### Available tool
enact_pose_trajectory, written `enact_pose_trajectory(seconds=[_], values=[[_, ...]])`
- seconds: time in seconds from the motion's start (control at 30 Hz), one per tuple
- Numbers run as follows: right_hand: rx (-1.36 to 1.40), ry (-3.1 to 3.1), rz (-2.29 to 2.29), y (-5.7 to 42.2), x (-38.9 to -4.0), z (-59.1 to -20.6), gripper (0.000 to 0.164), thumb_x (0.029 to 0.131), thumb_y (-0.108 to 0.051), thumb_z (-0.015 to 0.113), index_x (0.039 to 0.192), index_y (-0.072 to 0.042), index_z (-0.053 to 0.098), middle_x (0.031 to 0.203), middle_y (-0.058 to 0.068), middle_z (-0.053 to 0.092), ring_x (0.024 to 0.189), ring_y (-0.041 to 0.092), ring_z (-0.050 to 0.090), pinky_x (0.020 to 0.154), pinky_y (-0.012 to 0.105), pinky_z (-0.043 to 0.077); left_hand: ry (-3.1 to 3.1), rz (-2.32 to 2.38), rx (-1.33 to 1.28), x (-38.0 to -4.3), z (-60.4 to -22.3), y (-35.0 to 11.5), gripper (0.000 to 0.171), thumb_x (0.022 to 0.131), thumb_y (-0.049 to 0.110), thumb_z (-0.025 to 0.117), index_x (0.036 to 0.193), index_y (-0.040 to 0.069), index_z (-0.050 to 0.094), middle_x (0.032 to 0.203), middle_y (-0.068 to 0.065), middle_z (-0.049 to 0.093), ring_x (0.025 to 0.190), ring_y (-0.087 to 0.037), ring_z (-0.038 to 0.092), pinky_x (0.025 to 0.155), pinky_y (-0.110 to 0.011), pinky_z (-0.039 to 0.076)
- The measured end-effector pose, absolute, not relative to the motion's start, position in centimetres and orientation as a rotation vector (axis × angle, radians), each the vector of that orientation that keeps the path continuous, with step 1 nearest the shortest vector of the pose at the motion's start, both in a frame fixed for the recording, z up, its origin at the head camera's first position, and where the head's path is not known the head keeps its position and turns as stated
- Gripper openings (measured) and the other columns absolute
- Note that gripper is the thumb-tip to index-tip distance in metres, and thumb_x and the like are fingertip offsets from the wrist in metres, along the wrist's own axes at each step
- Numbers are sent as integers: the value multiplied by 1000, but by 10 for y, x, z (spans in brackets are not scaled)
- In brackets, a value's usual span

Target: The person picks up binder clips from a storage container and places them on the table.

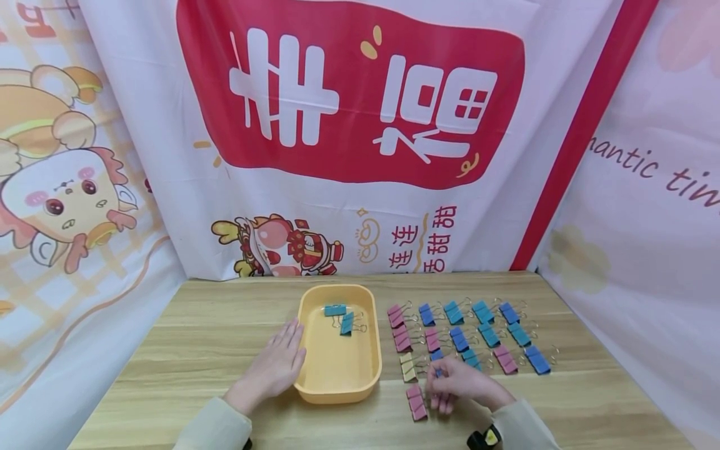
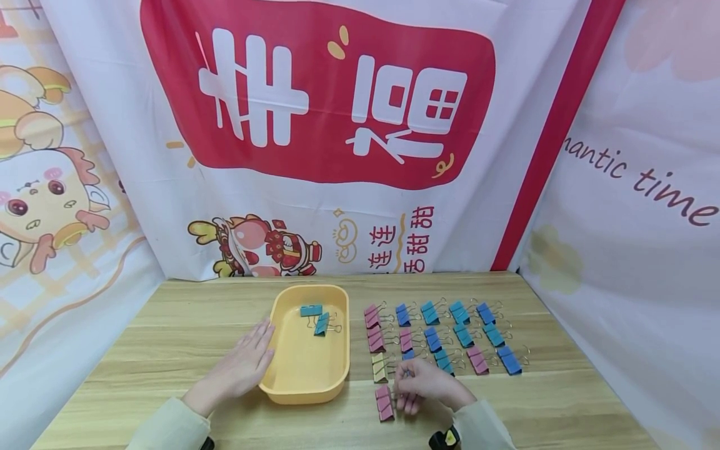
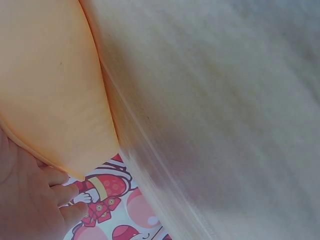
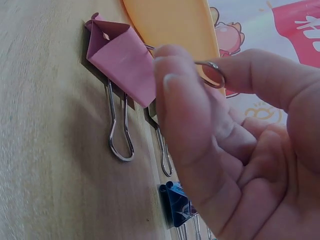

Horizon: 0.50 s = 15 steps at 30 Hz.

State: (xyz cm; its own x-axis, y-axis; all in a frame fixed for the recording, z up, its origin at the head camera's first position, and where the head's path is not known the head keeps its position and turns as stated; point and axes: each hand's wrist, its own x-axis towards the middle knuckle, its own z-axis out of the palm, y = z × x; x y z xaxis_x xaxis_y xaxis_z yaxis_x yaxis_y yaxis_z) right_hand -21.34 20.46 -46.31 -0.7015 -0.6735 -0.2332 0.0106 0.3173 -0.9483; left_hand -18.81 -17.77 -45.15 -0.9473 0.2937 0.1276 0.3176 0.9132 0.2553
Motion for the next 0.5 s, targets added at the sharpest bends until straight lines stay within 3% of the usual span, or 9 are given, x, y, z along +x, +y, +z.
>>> enact_pose_trajectory(seconds=[0.5], values=[[-658,2105,-1364,212,-226,-441,21,91,-16,58,98,4,57,78,13,61,64,24,61,55,38,54,-2979,-398,-479,-189,-454,-178,53,100,24,34,141,-9,25,148,-23,16,135,-36,15,107,-49,20]])
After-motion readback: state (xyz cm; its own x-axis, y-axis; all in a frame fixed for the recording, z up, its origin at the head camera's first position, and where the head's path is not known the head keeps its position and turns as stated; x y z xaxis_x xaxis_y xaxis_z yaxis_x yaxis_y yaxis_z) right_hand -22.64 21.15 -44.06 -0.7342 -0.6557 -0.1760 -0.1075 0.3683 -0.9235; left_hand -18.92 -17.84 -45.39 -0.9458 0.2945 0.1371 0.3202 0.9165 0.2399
